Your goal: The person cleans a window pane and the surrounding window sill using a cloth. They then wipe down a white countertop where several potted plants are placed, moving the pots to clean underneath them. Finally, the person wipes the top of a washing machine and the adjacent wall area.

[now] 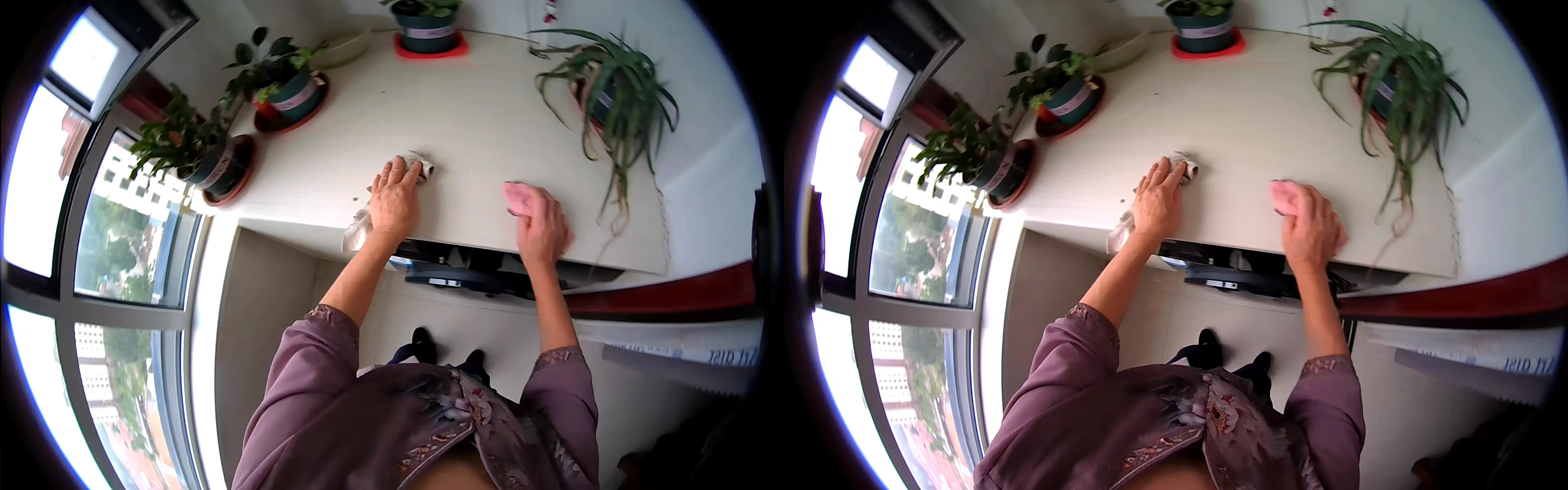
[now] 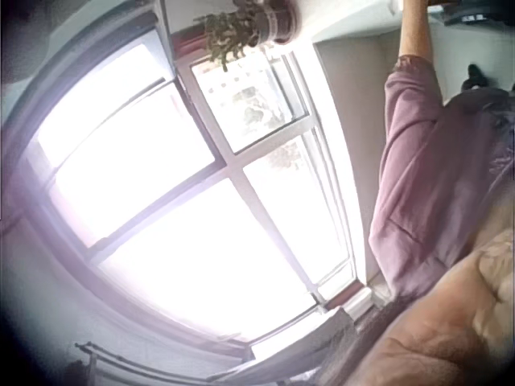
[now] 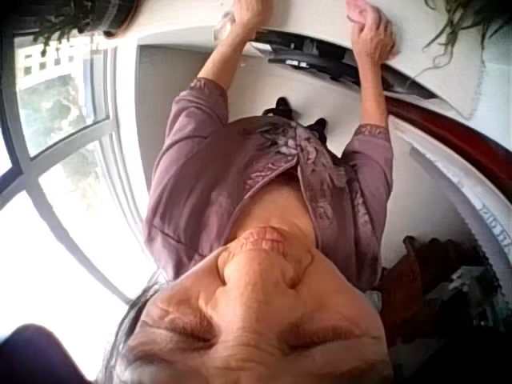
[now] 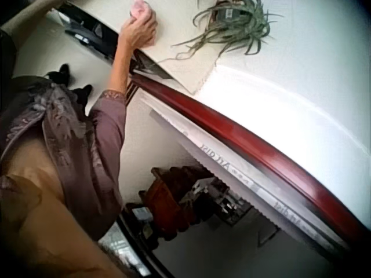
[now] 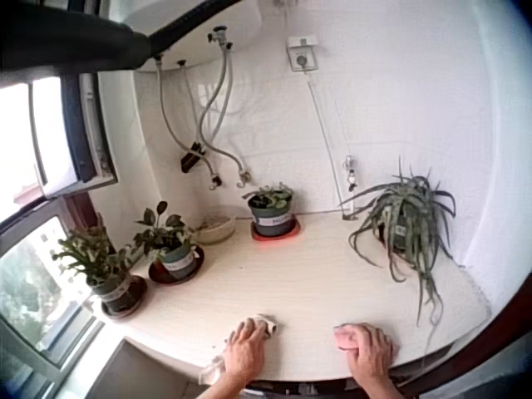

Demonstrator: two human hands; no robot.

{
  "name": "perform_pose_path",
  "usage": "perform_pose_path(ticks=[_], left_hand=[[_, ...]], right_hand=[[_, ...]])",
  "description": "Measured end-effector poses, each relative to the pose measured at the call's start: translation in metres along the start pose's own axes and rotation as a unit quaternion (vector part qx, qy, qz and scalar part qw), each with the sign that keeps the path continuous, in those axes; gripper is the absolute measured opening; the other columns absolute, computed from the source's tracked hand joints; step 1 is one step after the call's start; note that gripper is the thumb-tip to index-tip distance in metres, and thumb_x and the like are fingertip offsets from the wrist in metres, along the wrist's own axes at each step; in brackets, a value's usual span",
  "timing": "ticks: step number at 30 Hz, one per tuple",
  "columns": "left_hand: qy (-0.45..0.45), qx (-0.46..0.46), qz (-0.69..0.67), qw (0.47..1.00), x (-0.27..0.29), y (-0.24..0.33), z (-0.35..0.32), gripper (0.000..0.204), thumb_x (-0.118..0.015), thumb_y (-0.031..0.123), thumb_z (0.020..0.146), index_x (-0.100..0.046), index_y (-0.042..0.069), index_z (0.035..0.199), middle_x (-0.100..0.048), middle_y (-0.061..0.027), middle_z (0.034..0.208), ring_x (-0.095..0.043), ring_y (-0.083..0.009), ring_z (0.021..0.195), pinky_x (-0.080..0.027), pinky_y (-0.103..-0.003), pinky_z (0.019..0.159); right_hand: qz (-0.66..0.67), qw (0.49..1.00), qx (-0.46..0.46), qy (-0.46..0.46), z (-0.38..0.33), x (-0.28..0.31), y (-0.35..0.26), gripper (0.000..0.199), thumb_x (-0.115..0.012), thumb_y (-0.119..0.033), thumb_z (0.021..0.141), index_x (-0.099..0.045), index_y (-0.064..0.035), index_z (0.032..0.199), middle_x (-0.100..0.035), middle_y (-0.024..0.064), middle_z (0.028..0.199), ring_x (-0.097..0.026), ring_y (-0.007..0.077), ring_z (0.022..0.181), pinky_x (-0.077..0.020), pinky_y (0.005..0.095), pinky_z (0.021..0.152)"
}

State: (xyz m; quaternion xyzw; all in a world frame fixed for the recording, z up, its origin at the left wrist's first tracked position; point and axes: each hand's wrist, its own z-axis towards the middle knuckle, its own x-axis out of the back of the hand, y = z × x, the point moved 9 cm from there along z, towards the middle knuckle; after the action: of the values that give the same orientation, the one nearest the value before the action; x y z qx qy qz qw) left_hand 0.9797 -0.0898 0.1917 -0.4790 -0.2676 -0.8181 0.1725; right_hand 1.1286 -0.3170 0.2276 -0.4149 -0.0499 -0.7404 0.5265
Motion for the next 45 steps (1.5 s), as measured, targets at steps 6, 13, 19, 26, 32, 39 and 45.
perform_pose_path(ticks=[6,13,19,26,32,39,45], left_hand=[[-0.039,-0.148,-0.051,0.987,-0.044,0.145,-0.018,0.040,-0.056,0.017,0.087,-0.059,0.014,0.127,-0.047,-0.0162,0.140,-0.045,-0.0355,0.128,-0.035,-0.049,0.106],[-0.066,-0.175,-0.047,0.981,-0.050,0.199,-0.033,0.041,-0.053,0.017,0.090,-0.056,0.016,0.131,-0.046,-0.0155,0.140,-0.044,-0.0354,0.129,-0.035,-0.048,0.106],[-0.059,-0.229,-0.092,0.967,-0.060,0.253,-0.037,0.040,-0.054,0.009,0.088,-0.059,0.016,0.127,-0.050,-0.0164,0.136,-0.047,-0.0364,0.126,-0.036,-0.046,0.106],[-0.057,-0.283,-0.192,0.938,-0.068,0.328,-0.051,0.035,-0.053,0.007,0.087,-0.064,0.017,0.118,-0.054,-0.0136,0.133,-0.051,-0.0326,0.123,-0.037,-0.045,0.105],[-0.209,-0.172,-0.469,0.841,-0.045,0.273,-0.067,0.041,-0.057,-0.007,0.085,-0.062,0.011,0.122,-0.063,-0.0098,0.123,-0.061,-0.0189,0.106,-0.047,-0.029,0.091],[-0.048,-0.169,-0.524,0.833,0.012,0.382,-0.044,0.035,-0.053,-0.007,0.089,-0.061,0.005,0.121,-0.058,-0.0165,0.128,-0.058,-0.0223,0.115,-0.044,-0.029,0.096],[-0.074,-0.331,-0.136,0.931,-0.097,0.490,-0.059,0.046,-0.054,0.020,0.091,-0.046,0.015,0.136,-0.038,-0.0141,0.147,-0.034,-0.0312,0.136,-0.031,-0.047,0.108]], right_hand=[[0.226,0.968,-0.069,0.083,-0.009,0.032,0.019,0.031,-0.058,-0.004,0.076,-0.057,-0.0102,0.107,-0.063,0.0109,0.102,-0.061,0.0326,0.091,-0.0491,0.0417,0.078],[0.459,0.871,-0.173,0.020,-0.094,0.101,0.042,0.025,-0.049,0.002,0.087,-0.053,0.0011,0.112,-0.065,0.0130,0.099,-0.066,0.0190,0.081,-0.0529,0.0309,0.073],[0.518,0.752,-0.395,0.094,-0.211,0.138,0.128,0.027,-0.036,0.003,0.090,-0.047,0.0063,0.115,-0.062,0.0226,0.111,-0.067,0.0249,0.093,-0.0550,0.0332,0.080],[0.452,0.798,-0.392,0.075,-0.239,0.175,0.149,0.023,-0.041,-0.001,0.092,-0.050,0.0065,0.112,-0.064,0.0186,0.108,-0.065,0.0239,0.100,-0.0528,0.0309,0.083],[0.391,0.774,-0.493,0.069,-0.289,0.225,0.205,0.024,-0.039,0.000,0.091,-0.050,0.0067,0.112,-0.064,0.0206,0.110,-0.067,0.0207,0.087,-0.0535,0.0307,0.080],[0.425,0.749,-0.468,0.199,-0.321,0.260,0.242,0.019,-0.038,0.001,0.093,-0.044,0.0072,0.109,-0.057,0.0244,0.126,-0.066,0.0250,0.092,-0.0530,0.0334,0.086],[0.285,0.832,-0.474,0.040,-0.328,0.271,0.231,0.028,-0.046,0.000,0.085,-0.055,0.0017,0.112,-0.066,0.0108,0.089,-0.062,0.0136,0.066,-0.0487,0.0240,0.052]])
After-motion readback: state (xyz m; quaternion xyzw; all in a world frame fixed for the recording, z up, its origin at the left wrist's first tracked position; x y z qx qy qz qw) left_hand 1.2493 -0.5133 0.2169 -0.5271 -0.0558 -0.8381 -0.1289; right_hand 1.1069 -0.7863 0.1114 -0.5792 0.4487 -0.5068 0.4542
